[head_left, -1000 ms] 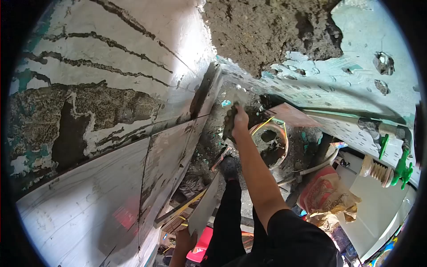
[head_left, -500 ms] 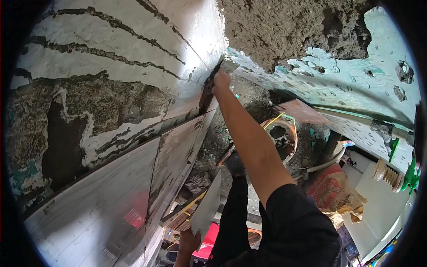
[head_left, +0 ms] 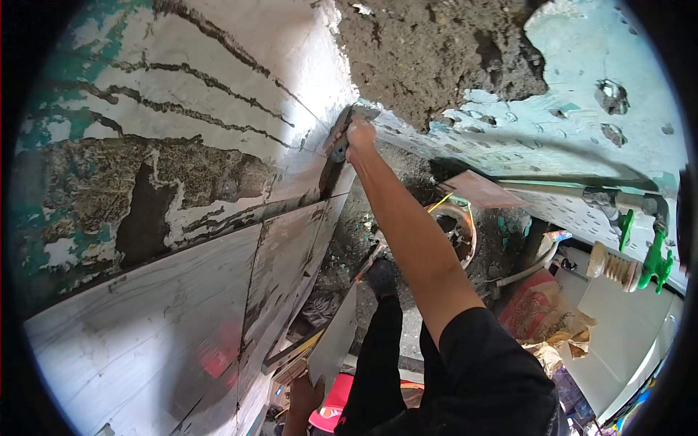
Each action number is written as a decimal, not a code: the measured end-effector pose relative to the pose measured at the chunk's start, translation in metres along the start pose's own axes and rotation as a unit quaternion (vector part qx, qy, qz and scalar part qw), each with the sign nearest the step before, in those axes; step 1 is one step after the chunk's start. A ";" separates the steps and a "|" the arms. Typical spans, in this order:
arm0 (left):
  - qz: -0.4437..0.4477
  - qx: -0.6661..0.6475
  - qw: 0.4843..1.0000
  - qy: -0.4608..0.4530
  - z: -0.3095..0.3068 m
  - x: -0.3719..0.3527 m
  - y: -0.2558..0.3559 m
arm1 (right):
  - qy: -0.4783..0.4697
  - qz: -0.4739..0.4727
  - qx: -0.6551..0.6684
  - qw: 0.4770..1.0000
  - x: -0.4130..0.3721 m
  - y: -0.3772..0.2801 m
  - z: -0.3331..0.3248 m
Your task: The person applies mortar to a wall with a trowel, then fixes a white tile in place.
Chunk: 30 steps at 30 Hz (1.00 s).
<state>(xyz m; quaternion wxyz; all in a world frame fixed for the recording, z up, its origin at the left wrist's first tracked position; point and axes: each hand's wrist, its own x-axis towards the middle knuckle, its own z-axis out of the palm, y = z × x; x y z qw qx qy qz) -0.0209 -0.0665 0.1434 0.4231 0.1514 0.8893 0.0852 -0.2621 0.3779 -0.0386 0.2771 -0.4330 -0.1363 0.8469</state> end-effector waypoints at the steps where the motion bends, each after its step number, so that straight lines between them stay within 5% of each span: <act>1: 0.005 -0.002 1.000 0.001 0.003 -0.005 -0.006 | -0.001 -0.009 -0.004 1.000 -0.009 0.001 0.001; 5: -0.017 -0.002 0.999 -0.030 0.007 -0.004 0.000 | -0.019 0.026 0.015 0.999 -0.029 -0.011 0.005; 6: 0.094 0.020 0.993 0.062 0.015 -0.003 -0.006 | -0.047 -0.013 -0.025 0.999 -0.032 -0.018 0.004; 9: -0.019 0.019 0.996 -0.082 0.005 -0.002 0.007 | -0.070 0.048 0.084 0.993 -0.067 -0.043 -0.012; 13: 0.015 -0.006 1.000 -0.011 0.009 -0.002 0.019 | -0.096 0.024 0.286 0.953 -0.057 -0.025 -0.080; 16: 0.039 0.023 0.999 -0.030 0.013 0.000 0.003 | 0.010 0.123 0.042 0.991 -0.048 -0.018 -0.079; 22: 0.040 -0.015 0.999 0.024 0.009 0.001 0.012 | -0.030 0.098 0.031 0.994 -0.003 -0.009 -0.012; 26: -0.029 0.045 0.998 -0.038 0.004 0.009 0.015 | -0.148 0.121 0.104 0.976 -0.017 -0.027 -0.025; 29: 0.000 0.063 0.997 -0.046 0.015 -0.004 -0.026 | -0.106 0.113 0.039 0.987 -0.032 -0.028 -0.029; 30: -0.001 0.057 0.997 -0.050 0.015 0.004 -0.022 | -0.026 0.126 0.033 0.991 -0.030 -0.024 -0.027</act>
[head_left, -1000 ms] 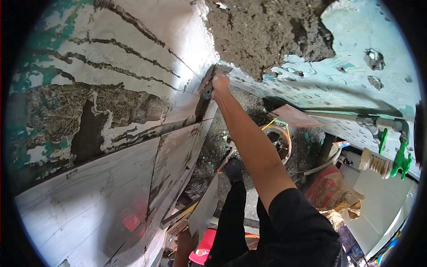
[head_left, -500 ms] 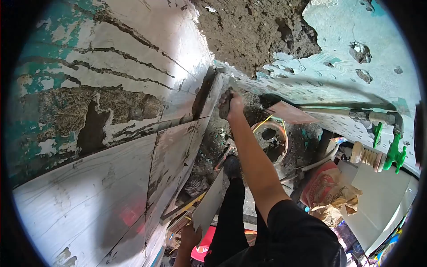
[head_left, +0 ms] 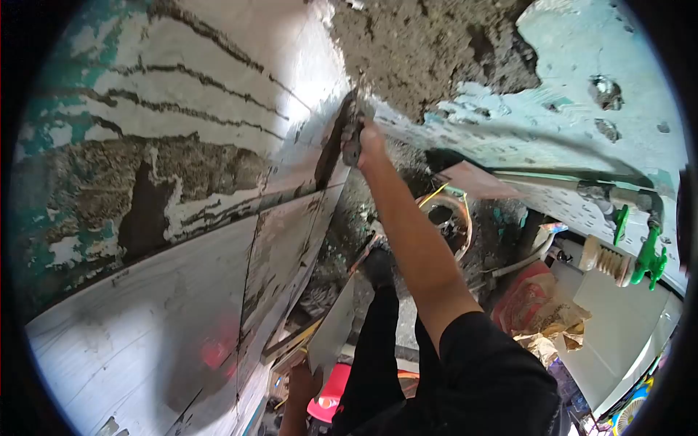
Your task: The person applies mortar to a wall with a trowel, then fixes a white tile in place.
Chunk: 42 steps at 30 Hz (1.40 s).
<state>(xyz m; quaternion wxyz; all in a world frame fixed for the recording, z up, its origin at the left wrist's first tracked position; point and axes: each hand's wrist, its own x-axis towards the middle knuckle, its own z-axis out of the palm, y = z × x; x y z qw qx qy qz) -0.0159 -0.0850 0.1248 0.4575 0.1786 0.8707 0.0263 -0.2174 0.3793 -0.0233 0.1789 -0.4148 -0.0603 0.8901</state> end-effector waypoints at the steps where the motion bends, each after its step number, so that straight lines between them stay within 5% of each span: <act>1: -0.006 -0.001 1.000 -0.009 -0.006 0.000 0.001 | -0.011 0.001 0.010 1.000 0.009 0.004 -0.005; 7: 0.061 -0.024 0.997 0.035 -0.013 0.000 0.005 | -0.014 -0.003 0.072 0.997 0.052 0.004 0.020; 11: -0.014 -0.034 0.999 -0.029 -0.023 0.006 0.021 | -0.179 0.012 0.139 0.974 -0.007 -0.015 -0.023; 16: 0.088 -0.005 0.996 0.030 -0.011 0.011 0.011 | 0.025 0.006 0.029 0.999 0.032 0.008 -0.015; 19: 0.035 -0.002 0.999 -0.009 -0.009 0.005 0.013 | 0.003 -0.035 0.002 0.999 0.057 0.011 0.006; 23: 0.011 -0.015 1.000 -0.010 -0.008 0.016 0.018 | -0.161 0.088 0.158 0.970 0.008 -0.009 -0.043; 24: 0.006 -0.022 1.000 -0.020 -0.012 0.007 0.019 | -0.059 0.043 0.075 0.995 0.008 -0.001 -0.048; 28: -0.002 -0.018 0.999 -0.029 -0.015 0.006 0.027 | -0.007 0.027 -0.016 0.999 0.040 0.012 -0.027; 31: 0.060 -0.032 0.995 0.075 -0.013 0.001 0.032 | -0.029 -0.019 0.044 0.998 0.052 0.002 0.000; 34: 0.019 -0.077 0.996 0.045 0.003 0.001 0.013 | -0.147 0.051 0.102 0.982 0.019 0.006 -0.038; 38: 0.046 -0.061 0.995 0.064 -0.004 0.014 0.023 | -0.020 0.006 0.020 1.000 0.029 0.019 -0.016; 40: -0.011 -0.043 0.999 0.003 -0.007 -0.002 0.024 | -0.095 -0.012 0.024 0.995 0.051 0.003 -0.024; 42: 0.003 -0.072 0.996 0.043 -0.006 -0.002 0.026 | -0.155 -0.045 0.047 0.986 0.033 -0.007 -0.027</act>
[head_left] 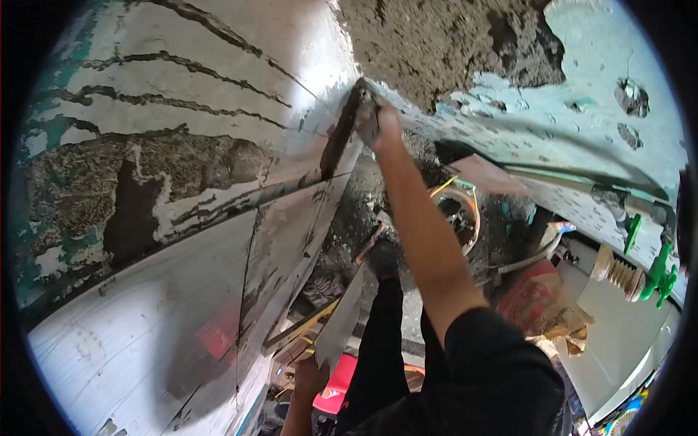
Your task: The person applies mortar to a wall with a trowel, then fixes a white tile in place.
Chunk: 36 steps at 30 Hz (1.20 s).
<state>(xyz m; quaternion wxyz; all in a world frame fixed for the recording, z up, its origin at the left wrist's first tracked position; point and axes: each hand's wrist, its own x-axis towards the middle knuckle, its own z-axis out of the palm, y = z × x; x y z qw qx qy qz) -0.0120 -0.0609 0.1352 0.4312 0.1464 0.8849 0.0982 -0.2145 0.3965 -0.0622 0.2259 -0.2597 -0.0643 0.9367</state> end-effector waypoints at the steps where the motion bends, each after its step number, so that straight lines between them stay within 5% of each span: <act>1: 0.009 -0.017 1.000 0.020 0.002 0.001 0.001 | 0.047 -0.013 0.045 0.998 -0.033 -0.003 0.011; 4: -0.027 0.019 0.999 -0.037 -0.002 0.004 -0.001 | 0.066 -0.028 0.116 0.991 -0.071 0.011 -0.041; 8: 0.002 -0.031 0.999 -0.033 0.004 0.002 -0.017 | 0.206 0.053 -0.088 0.973 -0.062 0.021 -0.049; 14: -0.052 -0.016 0.997 -0.063 0.004 0.007 -0.012 | 0.133 0.034 -0.089 0.987 0.012 0.009 -0.009; 17: 0.011 0.012 1.000 0.001 0.022 0.006 -0.032 | 0.089 -0.035 0.057 0.994 -0.053 0.010 -0.006; 19: -0.020 0.000 0.999 -0.034 0.007 0.008 -0.010 | 0.086 -0.023 0.066 0.994 -0.073 0.004 -0.021; 24: -0.028 -0.001 0.997 -0.070 0.005 0.009 -0.015 | 0.164 0.083 -0.097 0.978 -0.040 0.009 -0.014; 27: -0.035 0.007 0.998 -0.055 0.008 0.013 -0.007 | 0.106 0.058 -0.108 0.987 0.001 0.003 -0.006; 30: 0.020 -0.015 1.000 -0.016 0.005 0.018 0.002 | 0.000 -0.005 0.076 0.997 -0.055 -0.005 0.009; 33: 0.034 -0.020 0.999 -0.019 0.004 0.014 -0.001 | -0.016 -0.019 0.085 0.996 -0.086 -0.007 -0.025; 36: 0.040 -0.015 0.999 -0.011 0.008 0.014 -0.008 | 0.145 0.064 -0.072 0.985 -0.065 0.011 -0.029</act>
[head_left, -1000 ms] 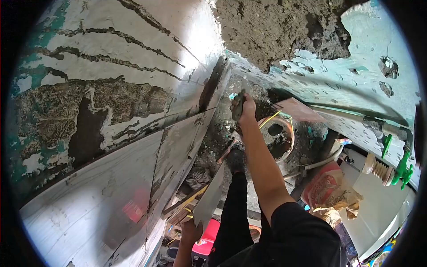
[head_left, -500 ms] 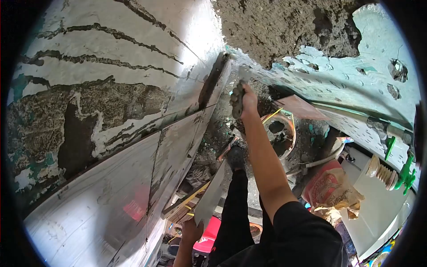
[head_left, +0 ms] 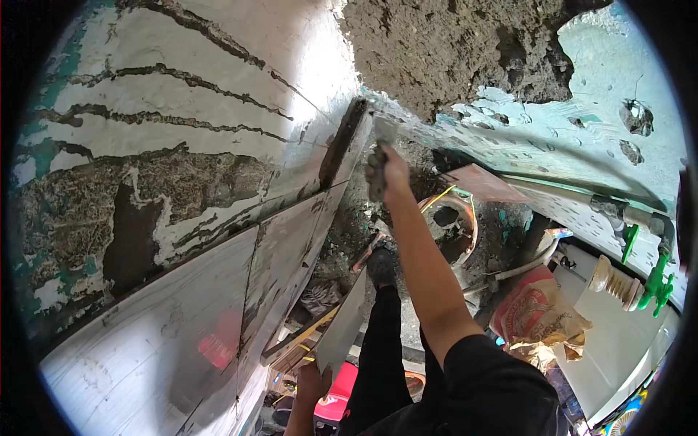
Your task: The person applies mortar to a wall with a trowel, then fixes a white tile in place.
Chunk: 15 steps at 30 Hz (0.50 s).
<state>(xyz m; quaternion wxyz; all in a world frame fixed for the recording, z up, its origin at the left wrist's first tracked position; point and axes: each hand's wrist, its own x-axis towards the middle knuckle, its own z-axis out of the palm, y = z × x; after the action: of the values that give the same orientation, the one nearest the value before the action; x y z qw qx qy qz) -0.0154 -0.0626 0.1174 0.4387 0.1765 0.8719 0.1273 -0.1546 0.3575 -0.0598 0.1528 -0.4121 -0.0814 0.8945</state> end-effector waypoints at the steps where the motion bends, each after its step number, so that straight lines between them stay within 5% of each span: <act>1: 0.018 0.001 1.000 0.015 0.004 0.000 -0.004 | 0.021 -0.003 -0.015 1.000 0.007 0.002 0.010; 3: 0.018 0.007 0.999 0.033 0.006 0.000 0.000 | 0.061 -0.008 -0.044 0.997 0.028 0.001 0.040; 8: -0.009 0.008 1.000 0.018 0.005 -0.004 0.007 | -0.137 0.025 0.226 0.964 0.026 -0.027 0.096; 15: -0.009 0.028 1.000 0.004 -0.004 -0.006 0.034 | -0.175 -0.006 0.129 0.976 -0.073 -0.048 0.137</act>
<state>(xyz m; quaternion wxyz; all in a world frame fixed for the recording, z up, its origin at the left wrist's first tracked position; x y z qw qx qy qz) -0.0090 -0.0347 0.1373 0.4316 0.1801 0.8783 0.0991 -0.2043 0.3752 0.0943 0.1930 -0.2258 0.0064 0.9548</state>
